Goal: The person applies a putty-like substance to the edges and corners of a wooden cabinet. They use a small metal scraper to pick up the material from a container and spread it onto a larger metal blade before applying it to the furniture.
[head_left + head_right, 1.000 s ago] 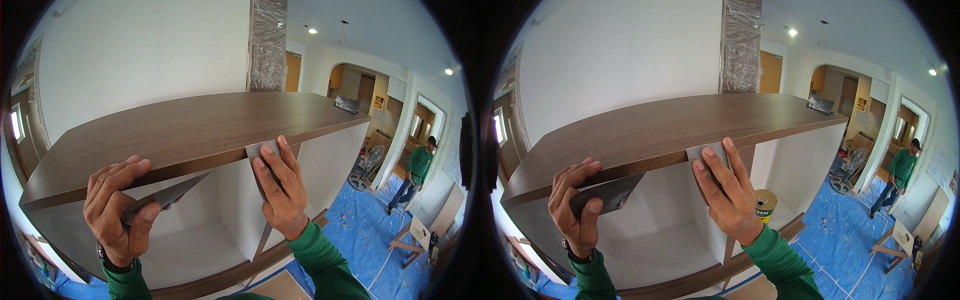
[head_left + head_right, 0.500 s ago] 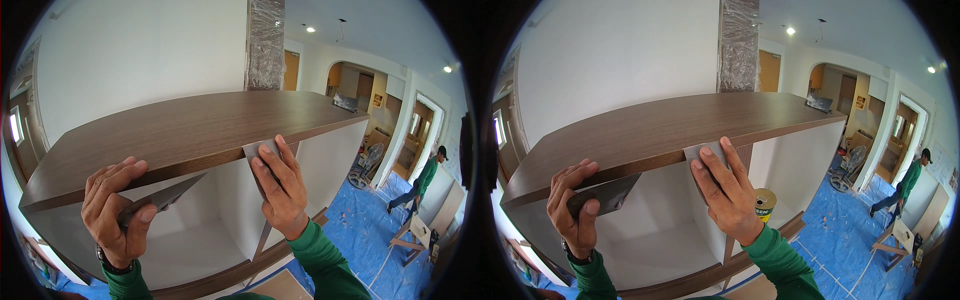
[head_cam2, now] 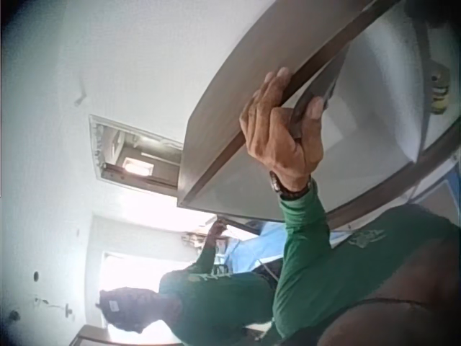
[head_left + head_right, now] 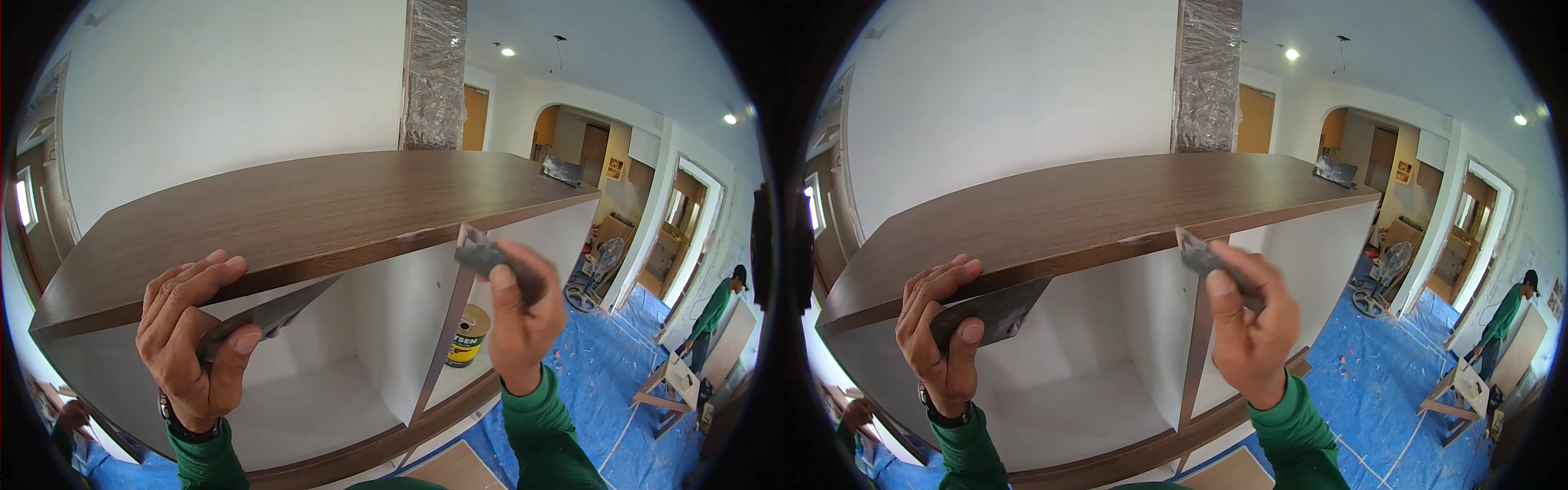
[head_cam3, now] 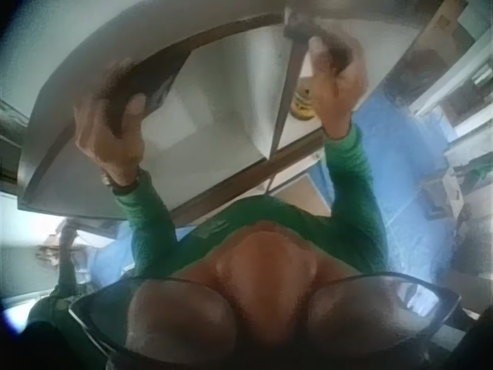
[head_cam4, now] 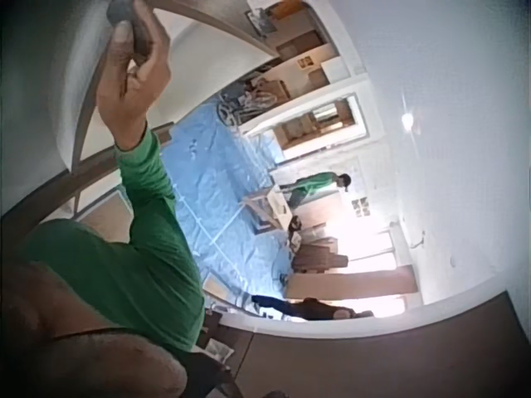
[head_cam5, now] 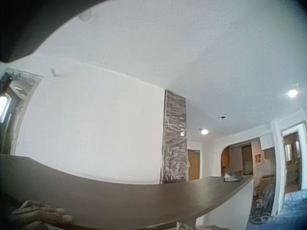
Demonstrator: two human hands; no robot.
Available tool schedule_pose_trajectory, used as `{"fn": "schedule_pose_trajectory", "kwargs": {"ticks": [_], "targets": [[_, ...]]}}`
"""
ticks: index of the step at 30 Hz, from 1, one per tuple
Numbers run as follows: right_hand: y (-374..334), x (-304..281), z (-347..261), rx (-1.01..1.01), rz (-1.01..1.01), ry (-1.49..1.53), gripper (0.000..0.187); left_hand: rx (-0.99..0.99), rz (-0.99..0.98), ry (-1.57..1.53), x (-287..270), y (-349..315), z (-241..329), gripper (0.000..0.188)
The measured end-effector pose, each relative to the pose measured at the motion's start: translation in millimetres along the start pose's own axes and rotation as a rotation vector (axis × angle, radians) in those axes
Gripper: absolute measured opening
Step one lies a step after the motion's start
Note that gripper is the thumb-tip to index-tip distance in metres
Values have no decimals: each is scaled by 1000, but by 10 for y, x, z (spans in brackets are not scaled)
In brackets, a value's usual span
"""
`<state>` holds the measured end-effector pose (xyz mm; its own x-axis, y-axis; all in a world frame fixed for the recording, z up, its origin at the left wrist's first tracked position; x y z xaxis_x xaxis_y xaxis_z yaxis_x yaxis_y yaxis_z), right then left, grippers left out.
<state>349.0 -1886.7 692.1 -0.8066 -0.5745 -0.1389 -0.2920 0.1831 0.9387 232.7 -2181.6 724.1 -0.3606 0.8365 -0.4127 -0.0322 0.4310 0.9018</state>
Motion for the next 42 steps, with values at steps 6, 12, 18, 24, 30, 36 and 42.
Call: {"fn": "schedule_pose_trajectory", "kwargs": {"ticks": [6, 12, 18, 24, 30, 36, 42], "targets": [[169, 27, 172, 210, -104, 511, 19, 8, 8, 6, -19, -7, 2, 49], [-25, 248, -294, -381, -196, -327, 29, 2, 7, -32, 118, -10, -29, 50], [-130, 657, -396, -529, -234, -415, 36, 11, 35, 8, -26, -3, -4, 47], [-95, 682, -320, -528, -214, -461, 37, 1, 33, 13, -31, -2, -5, 49], [-90, 692, -275, -504, -222, -471, 39, 0, 31, 4, -18, 7, 1, 51], [-104, 705, -275, -512, -207, -486, 41, -11, -21, -7, -7, -5, 0, 52], [-134, 740, -264, -542, -203, -475, 49, -11, -17, 5, 0, -25, -10, 53]]}}
Point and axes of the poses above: each hand's wrist, its own y-axis towards the middle knuckle, its own x-axis out of the palm, z = x × y, the point moved 10 cm from there along y, towards the middle knuckle, and after that the axes turned 12 degrees about -z, right-handed, at the moved point
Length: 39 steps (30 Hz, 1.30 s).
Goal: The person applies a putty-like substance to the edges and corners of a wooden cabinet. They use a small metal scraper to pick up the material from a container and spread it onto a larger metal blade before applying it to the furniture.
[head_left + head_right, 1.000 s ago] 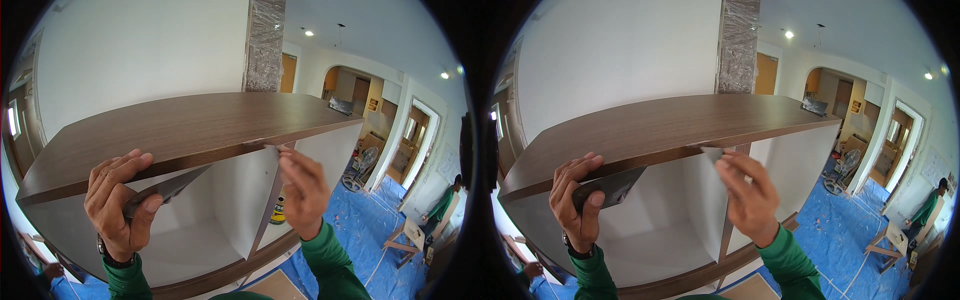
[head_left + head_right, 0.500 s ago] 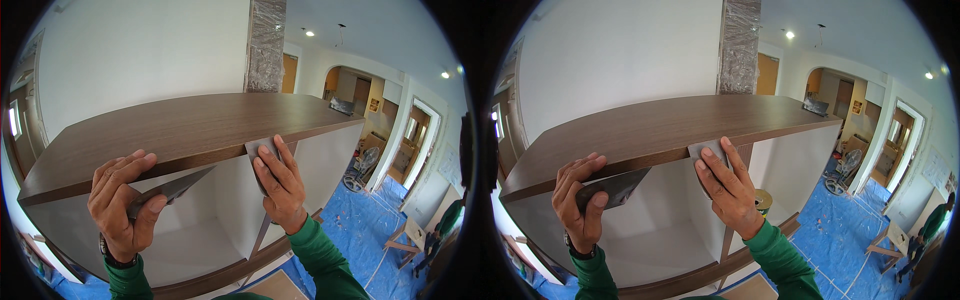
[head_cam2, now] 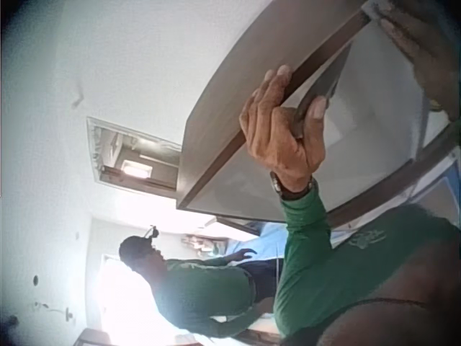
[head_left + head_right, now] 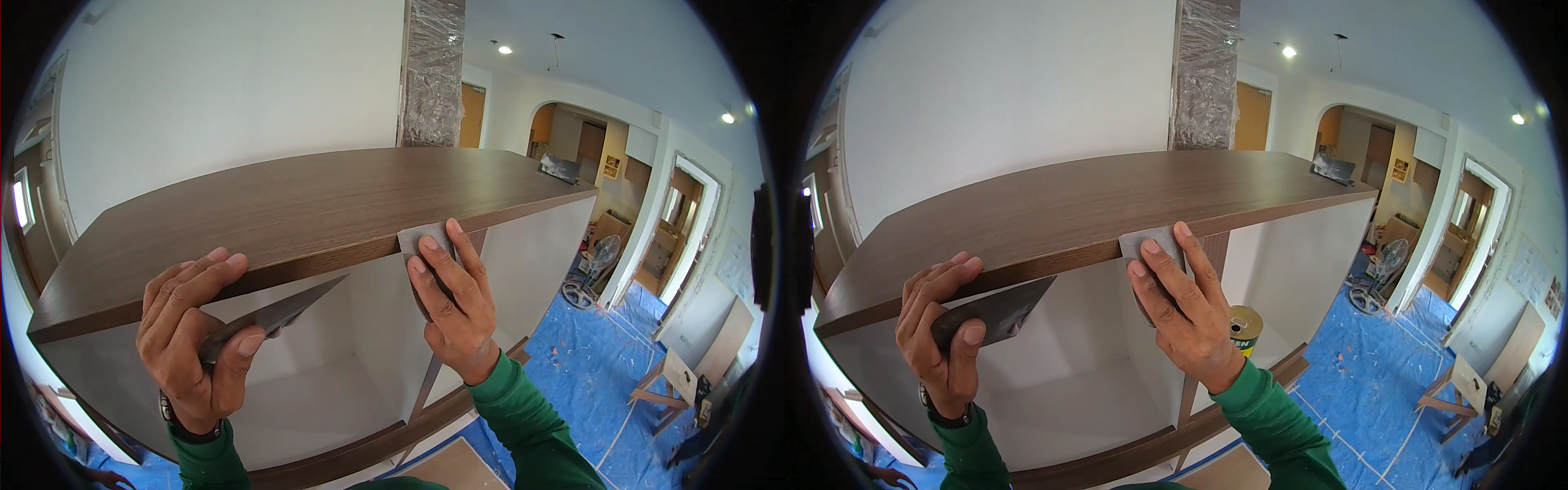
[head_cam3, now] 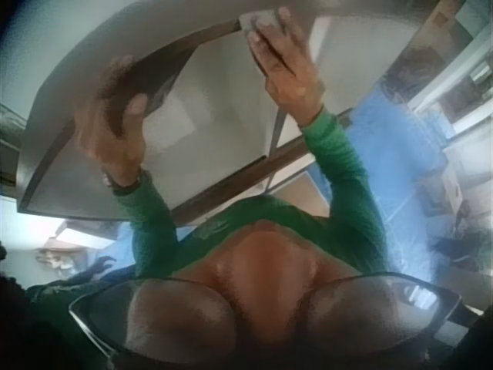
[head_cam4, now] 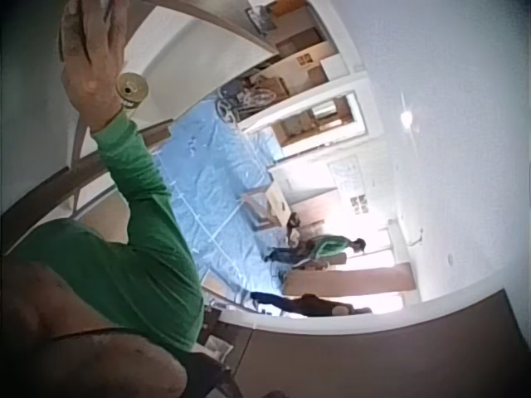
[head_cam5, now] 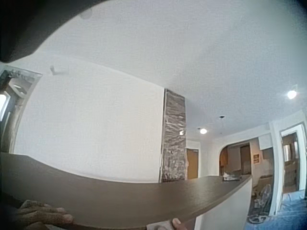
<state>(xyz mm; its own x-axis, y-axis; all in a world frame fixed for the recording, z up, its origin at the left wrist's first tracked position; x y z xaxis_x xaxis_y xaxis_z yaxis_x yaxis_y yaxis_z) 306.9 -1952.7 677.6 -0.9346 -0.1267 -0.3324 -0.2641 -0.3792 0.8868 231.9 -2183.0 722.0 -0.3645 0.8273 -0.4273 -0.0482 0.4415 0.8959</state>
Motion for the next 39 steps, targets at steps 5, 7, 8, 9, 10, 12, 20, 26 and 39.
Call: {"fn": "schedule_pose_trajectory", "kwargs": {"ticks": [5, 7, 8, 9, 10, 12, 20, 26, 39], "targets": [[-38, 33, 14, -29, 21, -15, 49, 4, 6, 6, -1, 8, 13, 54], [-48, 46, 20, -31, 25, -13, 49, 4, 5, 8, 0, 10, 16, 54], [-40, 45, 22, -19, 14, -4, 49, 2, 3, 7, 2, 11, 15, 54], [-23, 29, 10, -9, 3, 3, 49, 1, 2, 7, 0, 8, 12, 54], [-8, 20, 1, 1, -8, 11, 48, 0, 2, 6, -3, 6, 9, 54], [5, 2, -6, 16, -18, 14, 46, -3, -4, 7, -4, 6, 8, 54], [1, 17, -8, 30, -3, -22, 38, 30, 28, -2, -25, 16, 25, 49], [-7, 20, 4, 34, -3, -36, 37, 5, 21, -4, -23, 29, 28, 48], [-15, 6, -16, -3, 10, 5, 42, -1, -2, -9, -7, -13, -6, 54]]}}
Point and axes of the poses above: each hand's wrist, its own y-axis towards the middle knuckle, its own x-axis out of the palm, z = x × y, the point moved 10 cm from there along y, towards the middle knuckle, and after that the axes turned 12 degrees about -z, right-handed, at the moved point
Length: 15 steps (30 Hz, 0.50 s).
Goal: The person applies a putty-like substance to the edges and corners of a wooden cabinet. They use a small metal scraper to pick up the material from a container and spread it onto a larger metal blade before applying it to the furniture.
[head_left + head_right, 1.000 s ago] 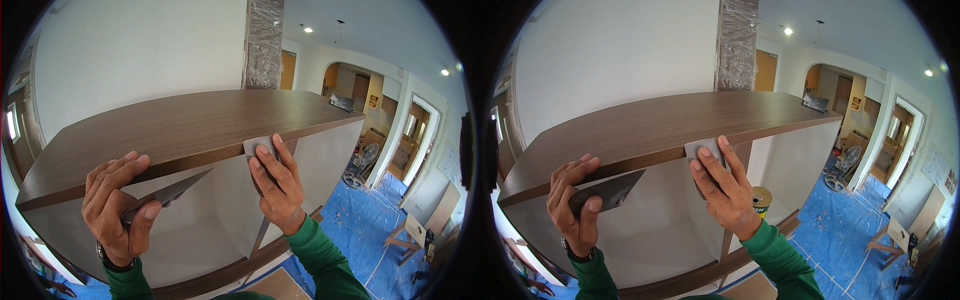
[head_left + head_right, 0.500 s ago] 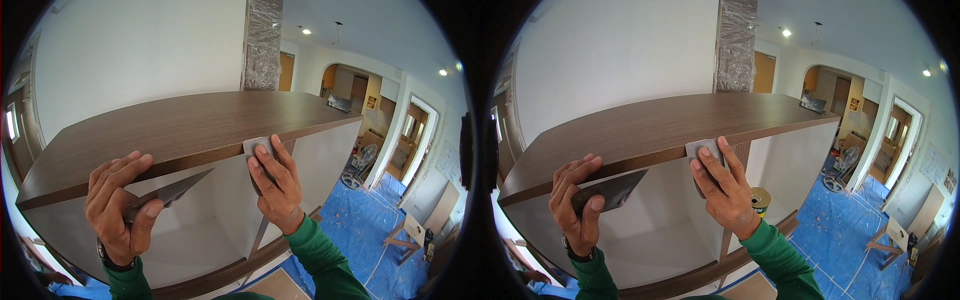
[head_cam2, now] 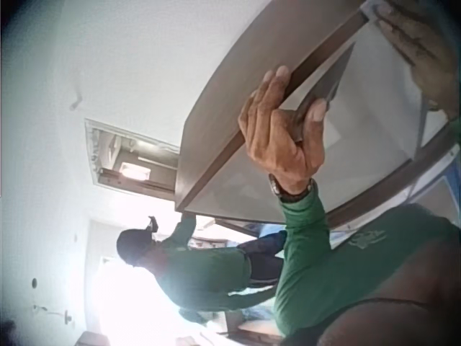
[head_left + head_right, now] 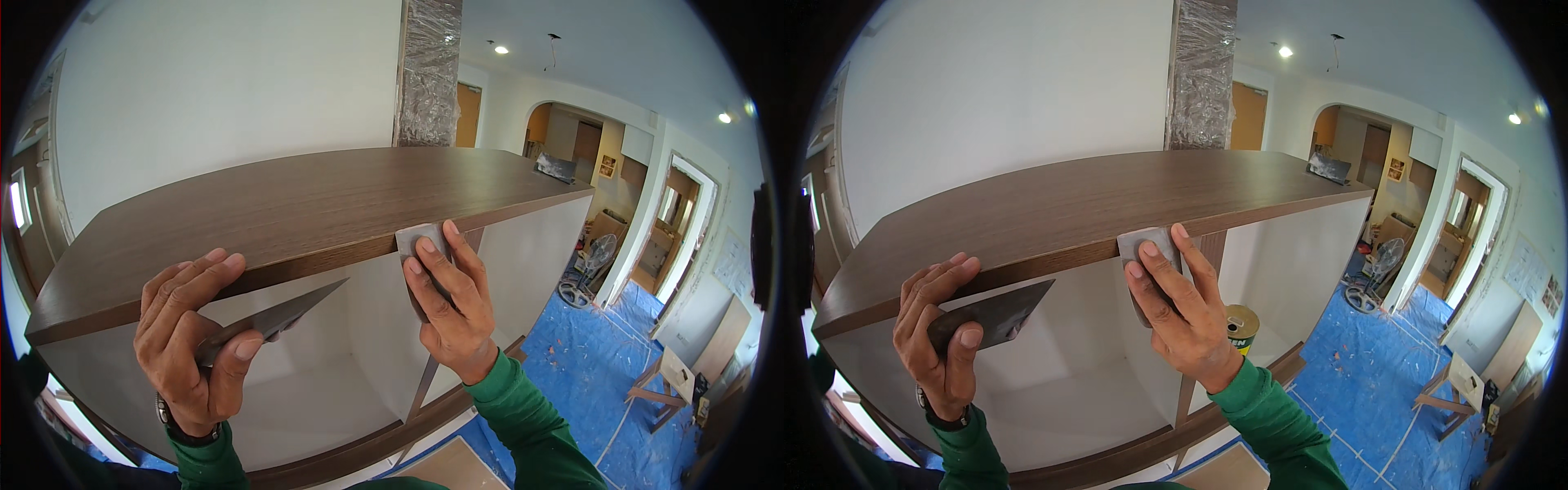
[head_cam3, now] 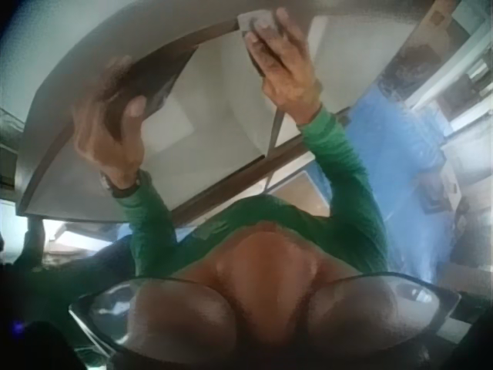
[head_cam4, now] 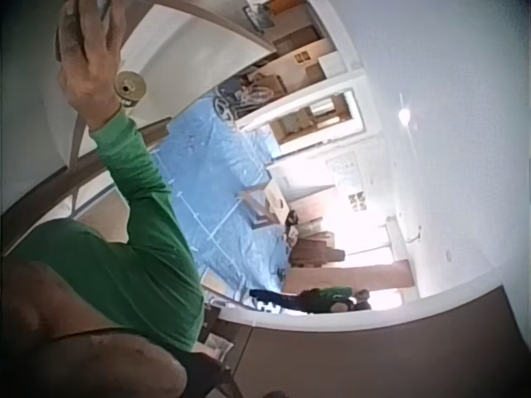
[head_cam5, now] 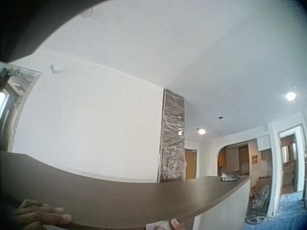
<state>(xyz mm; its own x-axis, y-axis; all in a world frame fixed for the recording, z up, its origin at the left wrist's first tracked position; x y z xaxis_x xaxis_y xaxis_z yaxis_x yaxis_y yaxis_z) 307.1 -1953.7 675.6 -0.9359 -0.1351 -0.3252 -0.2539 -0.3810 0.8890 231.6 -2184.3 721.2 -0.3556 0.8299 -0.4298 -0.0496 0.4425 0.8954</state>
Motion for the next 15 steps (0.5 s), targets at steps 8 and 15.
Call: {"fn": "schedule_pose_trajectory", "kwargs": {"ticks": [8, 15], "targets": [[67, -93, -19, 26, -32, -12, 35, 9, 19, -7, 3, 3, 14, 54], [147, -248, 26, 13, -109, -92, 27, 28, 12, -10, 4, 13, 18, 52]]}}
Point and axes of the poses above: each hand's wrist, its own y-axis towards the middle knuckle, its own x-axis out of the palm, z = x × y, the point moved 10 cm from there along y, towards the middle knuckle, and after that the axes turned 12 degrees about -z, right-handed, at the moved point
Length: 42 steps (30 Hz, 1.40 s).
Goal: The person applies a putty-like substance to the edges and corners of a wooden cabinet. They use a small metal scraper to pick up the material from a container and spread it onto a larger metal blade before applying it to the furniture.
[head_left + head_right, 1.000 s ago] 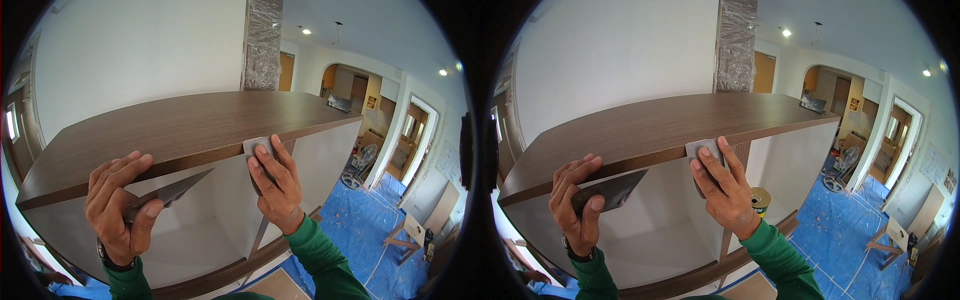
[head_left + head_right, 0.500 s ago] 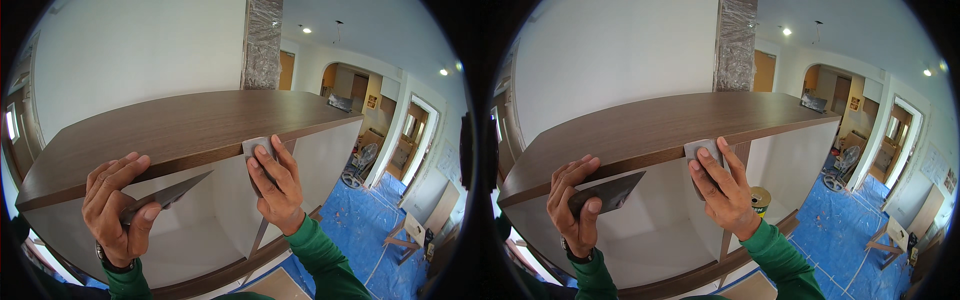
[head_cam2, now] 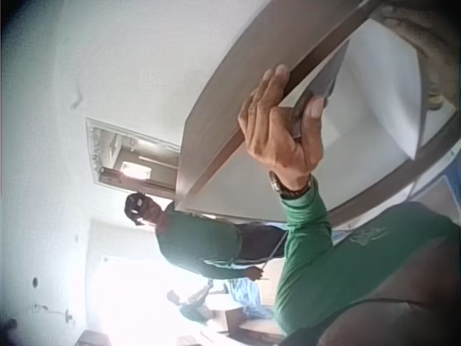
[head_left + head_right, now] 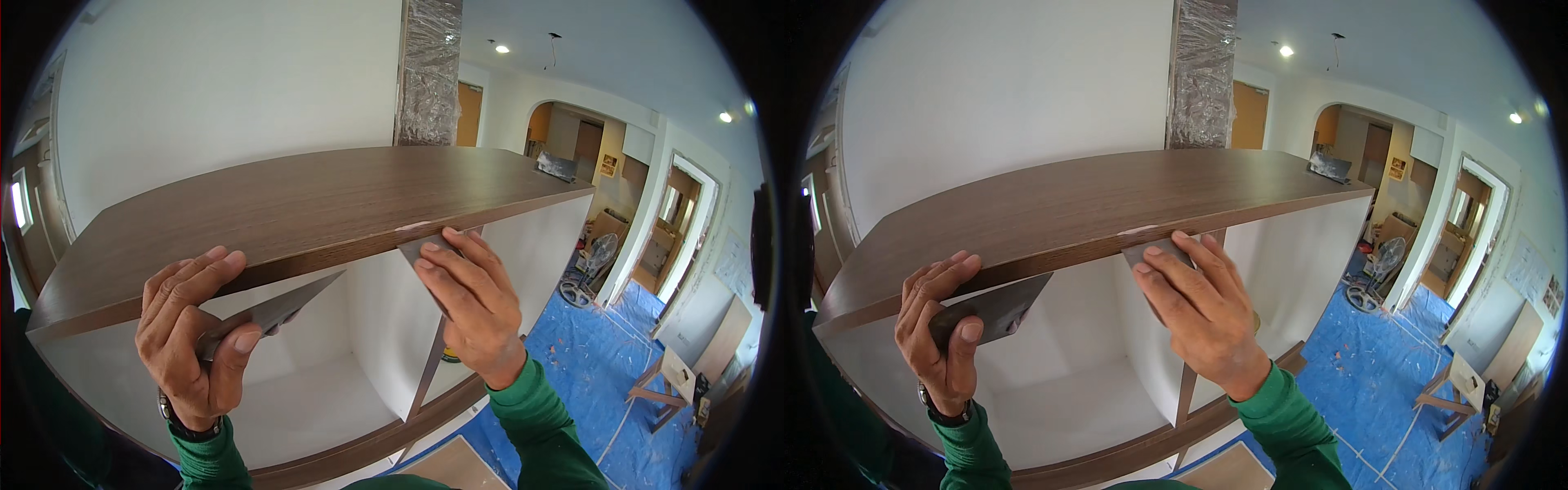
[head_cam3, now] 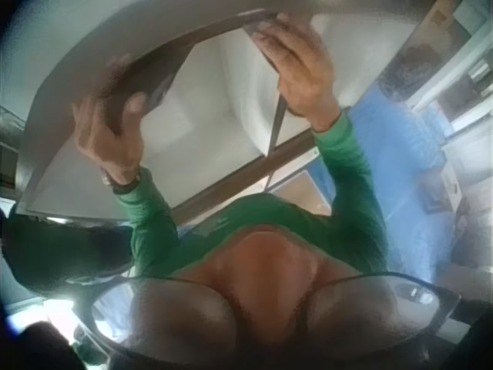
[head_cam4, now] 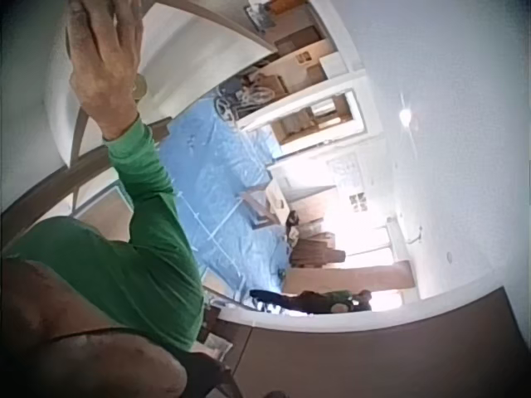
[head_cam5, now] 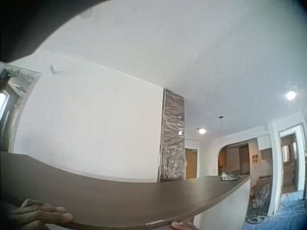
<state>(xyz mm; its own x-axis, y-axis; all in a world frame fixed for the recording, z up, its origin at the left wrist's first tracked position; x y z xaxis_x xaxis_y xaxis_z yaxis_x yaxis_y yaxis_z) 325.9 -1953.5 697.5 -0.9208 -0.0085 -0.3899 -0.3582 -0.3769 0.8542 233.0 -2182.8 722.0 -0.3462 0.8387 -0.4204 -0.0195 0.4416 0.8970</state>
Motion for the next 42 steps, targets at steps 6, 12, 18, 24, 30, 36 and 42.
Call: {"fn": "schedule_pose_trajectory", "kwargs": {"ticks": [6, 12, 18, 24, 30, 36, 42], "targets": [[-285, -185, 779, 620, 192, 854, 29, 2, -4, 9, -13, -2, 3, 50], [-156, -17, 1080, 831, 170, 1228, 43, 13, 7, -4, 2, -4, -5, 50], [-128, 116, 1306, 956, -51, 1163, 42, 14, 6, -2, 12, 8, 4, 50], [195, 308, 1091, 932, -247, 1197, 35, 15, 6, 17, -55, -16, 9, 51], [600, 365, 820, 895, -310, 1334, 34, 18, 8, -17, 6, 18, 9, 51], [176, -185, 1015, 761, 111, 1350, 31, 12, 6, -4, -77, 7, 7, 50], [-1337, 51, 460, 856, -48, 1211, 16, -78, 58, -489, 316, -558, 33, 47]]}}
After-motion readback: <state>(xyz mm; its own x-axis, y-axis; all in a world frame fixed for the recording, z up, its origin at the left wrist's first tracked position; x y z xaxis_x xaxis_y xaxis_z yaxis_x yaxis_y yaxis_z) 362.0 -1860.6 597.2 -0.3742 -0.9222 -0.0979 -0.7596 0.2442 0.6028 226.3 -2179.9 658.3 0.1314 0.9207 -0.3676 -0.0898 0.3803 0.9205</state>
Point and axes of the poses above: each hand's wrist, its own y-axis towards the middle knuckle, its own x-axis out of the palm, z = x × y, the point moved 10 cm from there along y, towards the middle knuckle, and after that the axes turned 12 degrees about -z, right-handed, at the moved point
